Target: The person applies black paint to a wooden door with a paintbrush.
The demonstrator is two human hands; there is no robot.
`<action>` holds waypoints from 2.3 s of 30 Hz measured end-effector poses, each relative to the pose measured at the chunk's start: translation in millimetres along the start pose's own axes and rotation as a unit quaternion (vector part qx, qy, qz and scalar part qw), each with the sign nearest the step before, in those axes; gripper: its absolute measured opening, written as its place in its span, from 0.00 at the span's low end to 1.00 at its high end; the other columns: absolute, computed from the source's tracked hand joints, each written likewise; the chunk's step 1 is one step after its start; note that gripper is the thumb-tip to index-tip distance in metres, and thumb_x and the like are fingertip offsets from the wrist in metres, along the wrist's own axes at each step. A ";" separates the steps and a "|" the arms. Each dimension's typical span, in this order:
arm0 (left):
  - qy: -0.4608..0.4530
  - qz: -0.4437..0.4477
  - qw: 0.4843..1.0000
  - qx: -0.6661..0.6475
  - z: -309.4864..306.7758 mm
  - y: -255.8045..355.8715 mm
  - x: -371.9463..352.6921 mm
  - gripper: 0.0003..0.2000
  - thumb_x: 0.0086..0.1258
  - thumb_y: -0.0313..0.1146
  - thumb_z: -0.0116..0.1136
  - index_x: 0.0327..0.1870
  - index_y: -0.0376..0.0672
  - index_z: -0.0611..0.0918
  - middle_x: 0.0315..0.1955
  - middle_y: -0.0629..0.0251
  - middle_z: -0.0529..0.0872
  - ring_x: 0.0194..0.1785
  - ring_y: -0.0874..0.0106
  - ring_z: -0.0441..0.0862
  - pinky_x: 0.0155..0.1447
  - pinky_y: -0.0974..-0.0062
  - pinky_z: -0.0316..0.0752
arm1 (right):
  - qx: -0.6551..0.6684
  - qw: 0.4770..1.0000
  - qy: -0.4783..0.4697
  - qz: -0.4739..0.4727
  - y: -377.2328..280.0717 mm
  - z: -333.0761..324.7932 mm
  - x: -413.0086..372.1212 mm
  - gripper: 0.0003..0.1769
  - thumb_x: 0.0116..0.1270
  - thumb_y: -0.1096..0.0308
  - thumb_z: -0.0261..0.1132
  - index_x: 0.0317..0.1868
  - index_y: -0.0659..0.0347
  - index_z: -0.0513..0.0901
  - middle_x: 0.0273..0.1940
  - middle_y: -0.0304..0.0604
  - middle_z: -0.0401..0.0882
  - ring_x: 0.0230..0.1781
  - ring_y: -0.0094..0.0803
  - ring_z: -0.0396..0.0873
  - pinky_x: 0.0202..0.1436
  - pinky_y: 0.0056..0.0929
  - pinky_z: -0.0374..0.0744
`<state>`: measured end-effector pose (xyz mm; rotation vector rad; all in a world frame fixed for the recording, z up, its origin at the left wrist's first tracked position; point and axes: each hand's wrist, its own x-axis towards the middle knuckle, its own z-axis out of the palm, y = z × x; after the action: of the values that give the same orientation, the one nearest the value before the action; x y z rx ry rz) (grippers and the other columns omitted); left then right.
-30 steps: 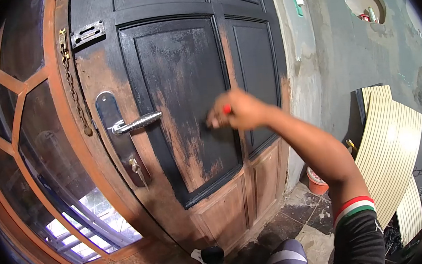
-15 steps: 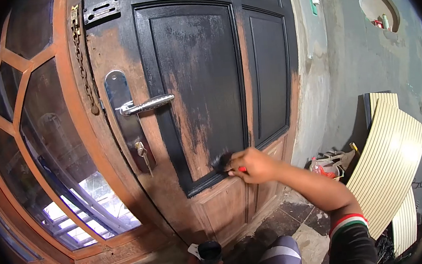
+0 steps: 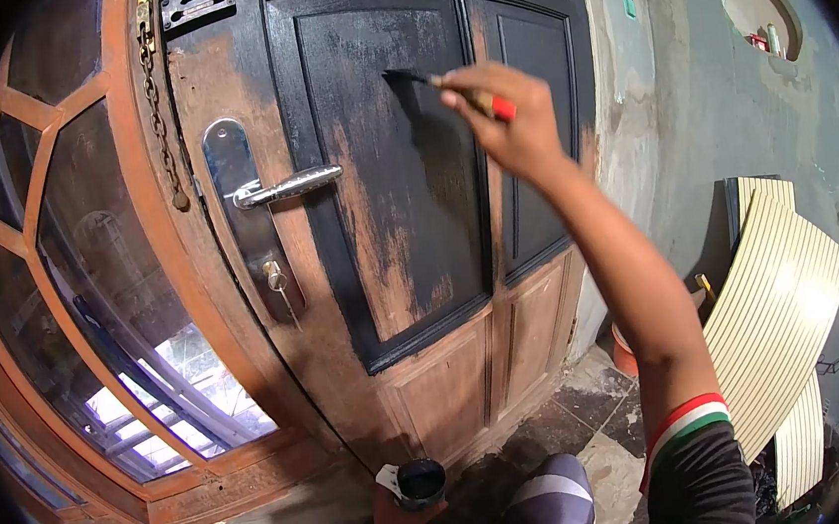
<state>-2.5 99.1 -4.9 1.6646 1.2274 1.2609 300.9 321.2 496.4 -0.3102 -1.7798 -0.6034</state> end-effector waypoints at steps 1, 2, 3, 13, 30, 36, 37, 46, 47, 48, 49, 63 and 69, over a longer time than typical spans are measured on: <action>0.000 -0.002 1.000 0.000 -0.3 11.1 -0.2 0.43 0.48 0.43 0.96 0.64 0.43 0.79 0.57 0.59 0.85 0.63 0.60 0.85 0.69 0.59 0.79 | -0.012 0.999 0.030 -0.029 -4.4 8.6 -23.5 0.18 0.66 0.76 0.77 0.56 0.62 0.94 0.52 0.51 0.95 0.50 0.48 0.93 0.58 0.39 0.90; 0.000 -0.002 1.000 -0.001 -0.9 32.0 3.2 0.43 0.48 0.43 0.96 0.64 0.43 0.79 0.58 0.59 0.85 0.64 0.60 0.85 0.70 0.59 0.79 | -0.020 0.998 -0.006 -0.054 -8.1 18.6 -54.5 0.21 0.63 0.78 0.76 0.58 0.63 0.93 0.55 0.52 0.93 0.53 0.50 0.93 0.59 0.41 0.90; 0.001 -0.002 1.000 -0.002 -1.4 43.1 4.6 0.43 0.48 0.43 0.96 0.65 0.43 0.79 0.58 0.59 0.85 0.64 0.60 0.85 0.70 0.58 0.79 | -0.028 0.996 -0.042 -0.079 -13.4 30.3 -91.9 0.24 0.61 0.80 0.75 0.60 0.64 0.91 0.58 0.54 0.92 0.56 0.51 0.92 0.61 0.42 0.91; 0.011 -0.024 0.998 -0.052 -0.5 20.5 -2.1 0.43 0.49 0.40 0.96 0.65 0.43 0.79 0.56 0.61 0.86 0.61 0.61 0.86 0.70 0.61 0.80 | 0.224 0.833 -0.468 0.191 -56.9 21.1 -132.4 0.06 0.57 0.85 0.66 0.31 0.69 0.89 0.44 0.53 0.95 0.48 0.45 0.94 0.55 0.40 0.90; -0.008 0.009 1.000 -0.006 -3.0 60.9 1.4 0.39 0.50 0.39 0.95 0.62 0.43 0.80 0.55 0.61 0.88 0.61 0.62 0.87 0.68 0.61 0.81 | -0.060 0.974 -0.168 -0.136 -70.0 60.3 -185.6 0.21 0.63 0.78 0.69 0.57 0.73 0.88 0.54 0.57 0.89 0.61 0.53 0.90 0.64 0.40 0.91; 0.007 -0.001 0.999 -0.035 -5.8 35.5 -0.6 0.39 0.49 0.40 0.95 0.61 0.43 0.81 0.55 0.61 0.88 0.60 0.63 0.87 0.68 0.61 0.81 | 0.224 0.839 -0.475 0.145 -84.6 44.2 -164.6 0.12 0.62 0.82 0.71 0.45 0.68 0.94 0.48 0.56 0.93 0.48 0.48 0.93 0.53 0.43 0.89; -0.001 -0.006 0.999 -0.040 -5.7 33.4 -0.3 0.39 0.49 0.40 0.95 0.61 0.43 0.81 0.55 0.61 0.88 0.60 0.63 0.87 0.68 0.61 0.81 | 0.237 0.822 -0.485 0.184 -82.3 42.7 -132.7 0.06 0.62 0.82 0.70 0.38 0.68 0.93 0.45 0.56 0.95 0.44 0.51 0.93 0.52 0.44 0.89; 0.010 -0.005 0.999 -0.049 -5.6 37.6 2.1 0.39 0.50 0.41 0.95 0.62 0.44 0.82 0.56 0.60 0.88 0.61 0.60 0.87 0.68 0.60 0.80 | 0.059 0.981 -0.182 -0.004 -39.6 28.7 30.2 0.07 0.69 0.70 0.80 0.44 0.64 0.94 0.43 0.53 0.93 0.43 0.49 0.93 0.49 0.41 0.88; 0.008 -0.002 0.999 -0.035 -6.2 41.8 2.2 0.39 0.50 0.41 0.95 0.62 0.44 0.82 0.56 0.60 0.88 0.61 0.60 0.87 0.68 0.60 0.80 | 0.033 0.992 -0.120 -0.009 -45.1 27.5 30.2 0.06 0.70 0.71 0.80 0.45 0.62 0.94 0.44 0.51 0.94 0.44 0.45 0.93 0.49 0.38 0.89; 0.005 0.000 1.000 -0.021 -6.4 45.9 2.5 0.39 0.50 0.41 0.95 0.63 0.44 0.82 0.56 0.60 0.88 0.61 0.60 0.87 0.69 0.60 0.80 | 0.014 0.998 -0.055 -0.027 -48.2 30.9 24.3 0.07 0.69 0.73 0.79 0.47 0.62 0.94 0.45 0.51 0.94 0.45 0.45 0.94 0.49 0.38 0.90; 0.006 0.003 1.000 -0.019 -5.0 44.7 2.1 0.39 0.50 0.42 0.95 0.63 0.44 0.81 0.56 0.60 0.88 0.62 0.60 0.87 0.69 0.60 0.80 | -0.005 0.999 0.010 -0.045 -50.4 36.8 13.8 0.09 0.69 0.74 0.79 0.48 0.61 0.94 0.45 0.51 0.94 0.46 0.46 0.94 0.50 0.38 0.90; 0.009 0.006 1.000 0.003 -11.7 31.0 1.0 0.42 0.50 0.43 0.95 0.65 0.44 0.80 0.58 0.60 0.87 0.64 0.61 0.86 0.70 0.60 0.80 | 0.226 0.916 -0.316 0.099 -95.8 45.6 -111.5 0.02 0.68 0.78 0.73 0.39 0.65 0.92 0.38 0.52 0.92 0.41 0.48 0.93 0.49 0.43 0.90; 0.026 -0.004 1.000 0.000 -7.2 24.8 3.6 0.41 0.49 0.42 0.95 0.63 0.44 0.80 0.55 0.61 0.86 0.61 0.61 0.86 0.69 0.60 0.81 | 0.100 0.992 0.076 0.023 -43.2 51.6 20.0 0.05 0.69 0.72 0.80 0.44 0.61 0.95 0.43 0.51 0.94 0.42 0.47 0.93 0.50 0.39 0.89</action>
<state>-2.5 95.0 20.8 1.6340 1.2644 1.3071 231.4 311.5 495.1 -0.1631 -1.6650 -0.4011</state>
